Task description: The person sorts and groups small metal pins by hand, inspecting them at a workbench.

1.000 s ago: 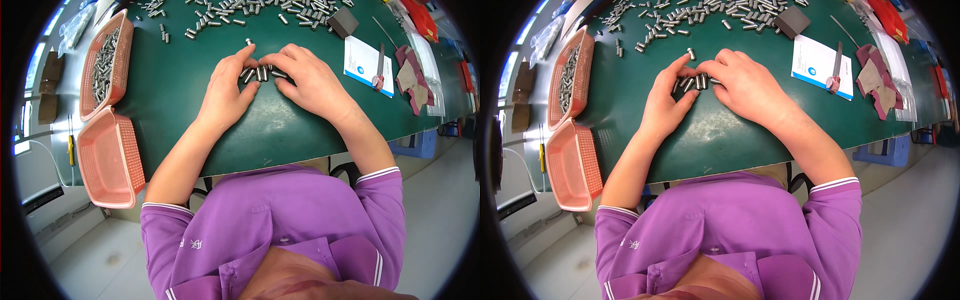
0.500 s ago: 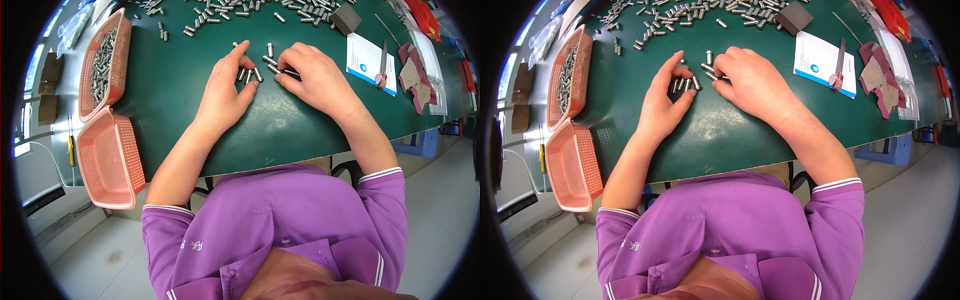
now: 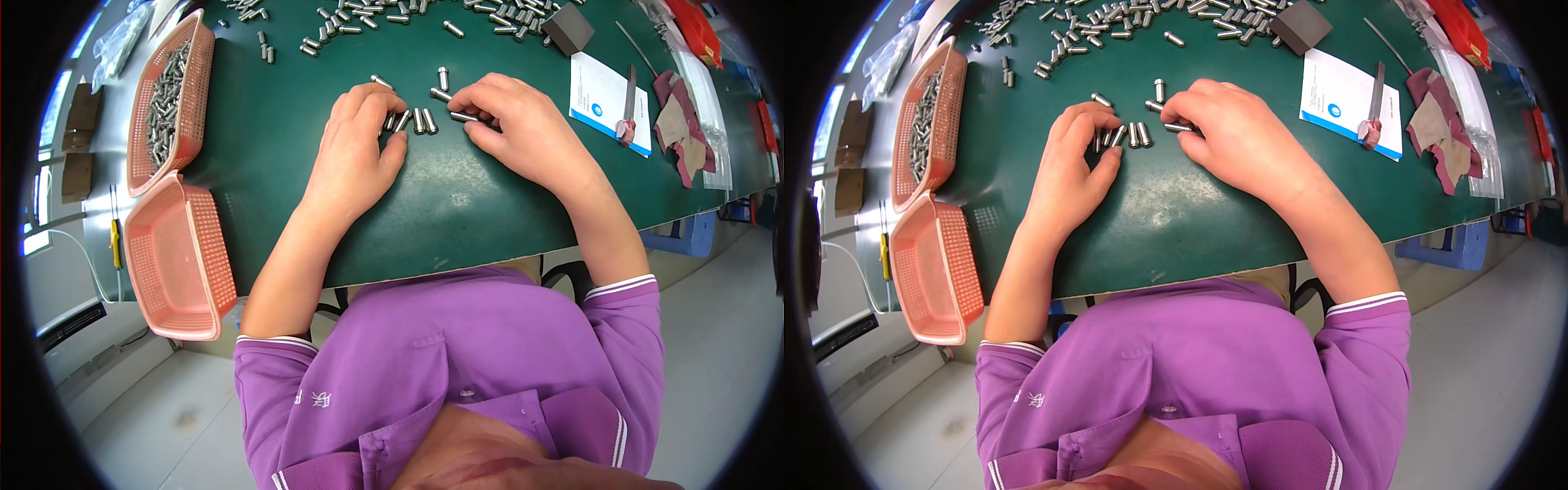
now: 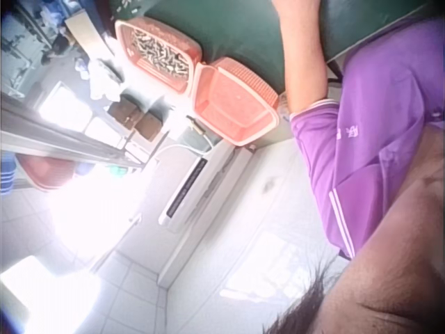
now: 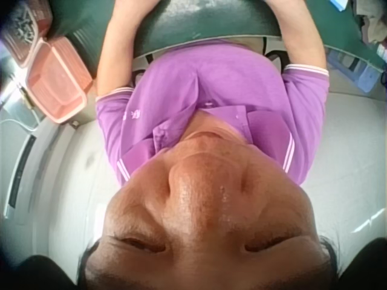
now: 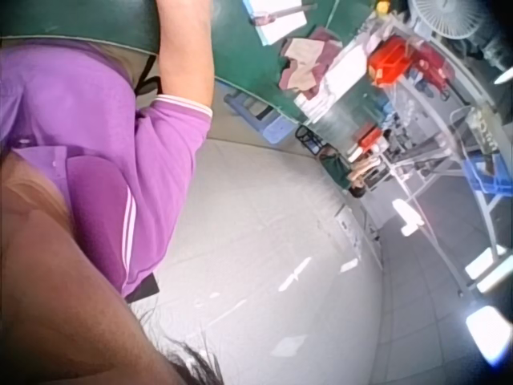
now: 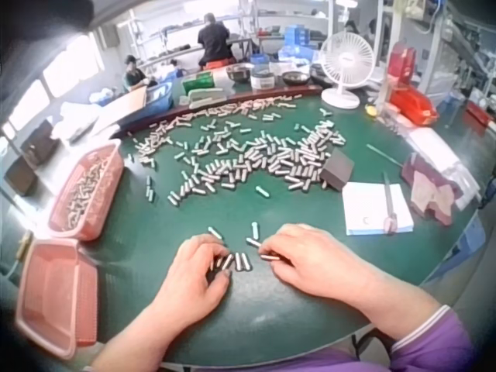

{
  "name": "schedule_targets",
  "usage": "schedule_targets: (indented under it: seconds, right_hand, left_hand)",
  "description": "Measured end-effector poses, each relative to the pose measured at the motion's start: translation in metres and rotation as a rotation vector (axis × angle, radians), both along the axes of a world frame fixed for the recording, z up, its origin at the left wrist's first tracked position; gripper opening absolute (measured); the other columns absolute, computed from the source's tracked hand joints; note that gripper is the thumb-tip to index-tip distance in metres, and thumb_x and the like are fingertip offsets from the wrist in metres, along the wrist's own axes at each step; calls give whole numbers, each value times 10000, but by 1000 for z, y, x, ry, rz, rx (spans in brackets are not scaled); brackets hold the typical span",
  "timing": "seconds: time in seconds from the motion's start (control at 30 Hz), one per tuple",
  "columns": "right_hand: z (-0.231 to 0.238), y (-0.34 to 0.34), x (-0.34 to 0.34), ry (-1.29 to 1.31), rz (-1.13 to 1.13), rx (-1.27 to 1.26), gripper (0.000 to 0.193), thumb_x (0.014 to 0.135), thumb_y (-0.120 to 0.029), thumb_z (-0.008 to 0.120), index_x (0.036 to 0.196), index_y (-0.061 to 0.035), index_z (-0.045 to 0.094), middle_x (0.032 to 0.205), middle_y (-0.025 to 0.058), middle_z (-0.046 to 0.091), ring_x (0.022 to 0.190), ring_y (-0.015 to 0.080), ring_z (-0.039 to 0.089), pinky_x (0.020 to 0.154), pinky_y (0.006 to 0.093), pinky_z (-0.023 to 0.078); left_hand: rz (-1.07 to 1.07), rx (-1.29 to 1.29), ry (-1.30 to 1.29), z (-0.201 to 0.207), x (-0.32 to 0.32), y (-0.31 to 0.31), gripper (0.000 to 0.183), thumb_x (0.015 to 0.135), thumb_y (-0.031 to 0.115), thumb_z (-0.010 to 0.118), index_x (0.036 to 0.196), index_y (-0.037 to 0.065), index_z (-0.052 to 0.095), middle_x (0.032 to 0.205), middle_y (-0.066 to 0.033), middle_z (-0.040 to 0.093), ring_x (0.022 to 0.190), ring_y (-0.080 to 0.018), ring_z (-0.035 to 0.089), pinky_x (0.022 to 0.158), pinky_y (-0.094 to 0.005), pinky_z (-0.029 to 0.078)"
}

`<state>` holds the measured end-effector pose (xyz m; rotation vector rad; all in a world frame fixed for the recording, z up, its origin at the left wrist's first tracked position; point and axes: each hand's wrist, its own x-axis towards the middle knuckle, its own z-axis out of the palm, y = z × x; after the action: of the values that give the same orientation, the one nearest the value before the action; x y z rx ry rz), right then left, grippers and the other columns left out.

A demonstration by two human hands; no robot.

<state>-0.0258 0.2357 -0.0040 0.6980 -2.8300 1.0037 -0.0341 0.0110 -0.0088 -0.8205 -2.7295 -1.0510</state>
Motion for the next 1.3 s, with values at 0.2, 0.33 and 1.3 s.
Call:
schedule_targets:
  seconds: [0.2, 0.33, 1.3]
  right_hand:
    - [-5, -15, 0, 14, -4, -78, 260, 778, -124, 679, 1034, -97, 641, 943, 75, 577, 907, 267, 585, 795, 385, 490]
    - [-5, -21, -1, 40, -20, 20, 288, 761, -147, 700, 1041, -113, 645, 970, 69, 538, 940, 257, 572, 796, 375, 489]
    - [-22, 106, -58, 354, -794, 385, 549, 768, -384, 698, 1252, -151, 583, 1397, 164, 448, 1260, 353, 450, 1035, 436, 389]
  left_hand:
    - [-20, 56, -52, -3, 1, 4, 298, 746, -4, 673, 1023, 30, 568, 1064, -118, 568, 1003, -295, 548, 861, -369, 468]
    - [13, 52, -114, -3, 3, 8, 339, 734, -13, 686, 1045, 34, 562, 1071, -110, 570, 1000, -273, 564, 863, -339, 473]
    - [95, 745, -650, -7, -9, 8, 172, 891, 54, 651, 1042, -6, 594, 947, -55, 688, 825, -77, 618, 759, -212, 502]
